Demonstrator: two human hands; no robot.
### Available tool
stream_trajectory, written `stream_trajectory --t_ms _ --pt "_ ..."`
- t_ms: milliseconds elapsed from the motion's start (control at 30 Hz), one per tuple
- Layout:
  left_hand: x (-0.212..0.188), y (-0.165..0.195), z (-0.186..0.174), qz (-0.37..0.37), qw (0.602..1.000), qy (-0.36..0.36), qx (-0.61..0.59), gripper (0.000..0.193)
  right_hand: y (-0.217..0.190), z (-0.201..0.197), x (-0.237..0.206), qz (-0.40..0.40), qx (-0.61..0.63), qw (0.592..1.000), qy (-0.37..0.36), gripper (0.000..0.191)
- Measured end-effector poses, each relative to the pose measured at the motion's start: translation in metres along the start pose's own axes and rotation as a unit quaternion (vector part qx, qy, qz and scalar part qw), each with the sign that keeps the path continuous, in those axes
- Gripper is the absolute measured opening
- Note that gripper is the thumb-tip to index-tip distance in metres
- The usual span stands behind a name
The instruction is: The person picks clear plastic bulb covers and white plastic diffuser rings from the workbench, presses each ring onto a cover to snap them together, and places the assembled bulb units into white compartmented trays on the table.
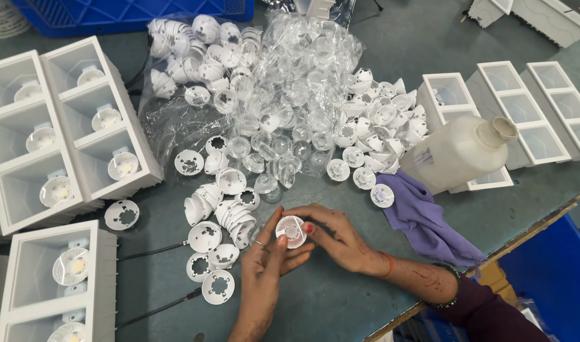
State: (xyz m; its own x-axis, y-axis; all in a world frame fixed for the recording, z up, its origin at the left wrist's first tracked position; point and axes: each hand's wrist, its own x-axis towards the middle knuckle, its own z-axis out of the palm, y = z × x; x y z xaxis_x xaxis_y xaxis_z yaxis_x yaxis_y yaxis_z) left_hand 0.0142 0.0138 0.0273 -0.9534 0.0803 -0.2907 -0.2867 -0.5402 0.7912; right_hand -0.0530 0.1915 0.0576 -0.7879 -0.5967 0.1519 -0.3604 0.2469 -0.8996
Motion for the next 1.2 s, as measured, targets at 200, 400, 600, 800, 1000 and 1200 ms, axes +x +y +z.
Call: stream_trajectory --t_ms 200,400,600,800,1000,1200 --pt "-0.002 0.006 0.003 0.004 1.0 0.001 -0.003 0.057 -0.009 0.0 0.002 0.029 0.033 0.999 -0.001 0.045" --pt "-0.002 0.003 0.002 -0.003 1.0 0.031 0.002 0.047 -0.01 -0.006 0.003 -0.11 -0.057 0.992 0.015 0.037" --pt "-0.001 0.003 0.005 -0.012 1.0 0.022 -0.003 0.037 0.004 -0.005 -0.002 -0.087 -0.043 0.995 0.025 0.025" --pt "-0.013 0.015 0.011 0.224 0.912 0.107 0.327 0.028 0.022 -0.007 -0.005 0.008 0.131 0.991 0.029 0.016" --pt "-0.01 0.016 0.009 0.229 0.955 0.023 0.184 0.035 0.033 0.001 -0.011 0.048 0.228 0.971 0.044 0.014" --pt "-0.005 0.003 0.006 0.131 0.982 0.077 0.108 0.034 0.032 0.003 -0.014 0.088 0.279 0.955 0.04 0.031"
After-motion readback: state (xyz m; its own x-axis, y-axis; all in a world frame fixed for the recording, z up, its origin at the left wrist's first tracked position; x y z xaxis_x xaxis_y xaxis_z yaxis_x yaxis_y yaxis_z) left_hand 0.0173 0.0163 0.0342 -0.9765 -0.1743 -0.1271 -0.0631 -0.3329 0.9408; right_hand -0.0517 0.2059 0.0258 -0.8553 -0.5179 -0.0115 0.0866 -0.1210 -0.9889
